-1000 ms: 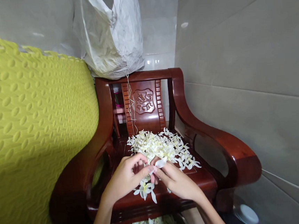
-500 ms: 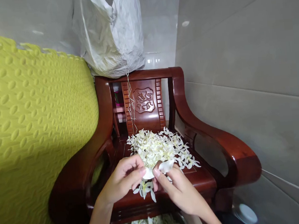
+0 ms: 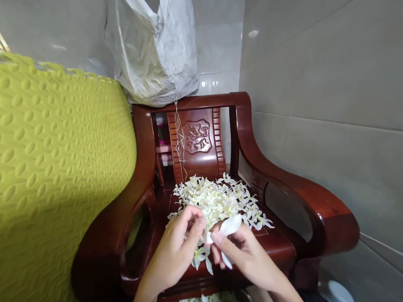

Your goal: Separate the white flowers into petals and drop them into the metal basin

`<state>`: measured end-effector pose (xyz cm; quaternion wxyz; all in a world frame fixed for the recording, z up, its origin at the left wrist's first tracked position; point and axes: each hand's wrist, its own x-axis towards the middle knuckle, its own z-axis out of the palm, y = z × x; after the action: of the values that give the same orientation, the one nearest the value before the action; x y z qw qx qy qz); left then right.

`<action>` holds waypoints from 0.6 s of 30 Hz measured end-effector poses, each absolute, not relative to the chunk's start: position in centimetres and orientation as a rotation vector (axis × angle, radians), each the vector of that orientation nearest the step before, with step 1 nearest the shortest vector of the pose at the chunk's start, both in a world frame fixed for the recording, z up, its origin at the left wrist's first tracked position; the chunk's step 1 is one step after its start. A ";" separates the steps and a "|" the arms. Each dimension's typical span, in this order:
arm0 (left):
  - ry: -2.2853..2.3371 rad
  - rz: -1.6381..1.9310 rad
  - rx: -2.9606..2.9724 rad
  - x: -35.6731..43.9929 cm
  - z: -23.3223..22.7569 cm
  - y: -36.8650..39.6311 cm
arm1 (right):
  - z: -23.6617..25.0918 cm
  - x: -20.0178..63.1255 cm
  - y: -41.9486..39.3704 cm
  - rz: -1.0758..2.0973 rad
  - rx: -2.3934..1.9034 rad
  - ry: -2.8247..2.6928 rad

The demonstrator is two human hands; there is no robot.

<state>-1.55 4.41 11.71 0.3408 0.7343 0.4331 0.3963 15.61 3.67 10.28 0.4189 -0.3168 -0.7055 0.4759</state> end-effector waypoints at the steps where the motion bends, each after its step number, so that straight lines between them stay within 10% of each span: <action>1: 1.120 1.046 1.900 -1.4 11.7 4.3 | 10.2 15.6 3.8 1.128 -0.819 -1.735; 7: 1.163 0.924 2.089 -1.8 12.2 4.1 | 9.9 15.6 3.5 0.853 -0.932 -1.871; 13: 0.674 0.616 2.110 -3.7 12.3 3.9 | 9.4 15.5 2.6 1.246 -0.612 -1.969; 18: 1.177 0.866 2.189 -2.4 11.9 5.1 | 8.9 15.1 3.3 1.492 -0.304 -1.798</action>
<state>-2.40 5.08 11.88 0.2523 0.8048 0.4328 0.3185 15.14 3.29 8.85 0.3829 -0.1193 -0.7049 0.5850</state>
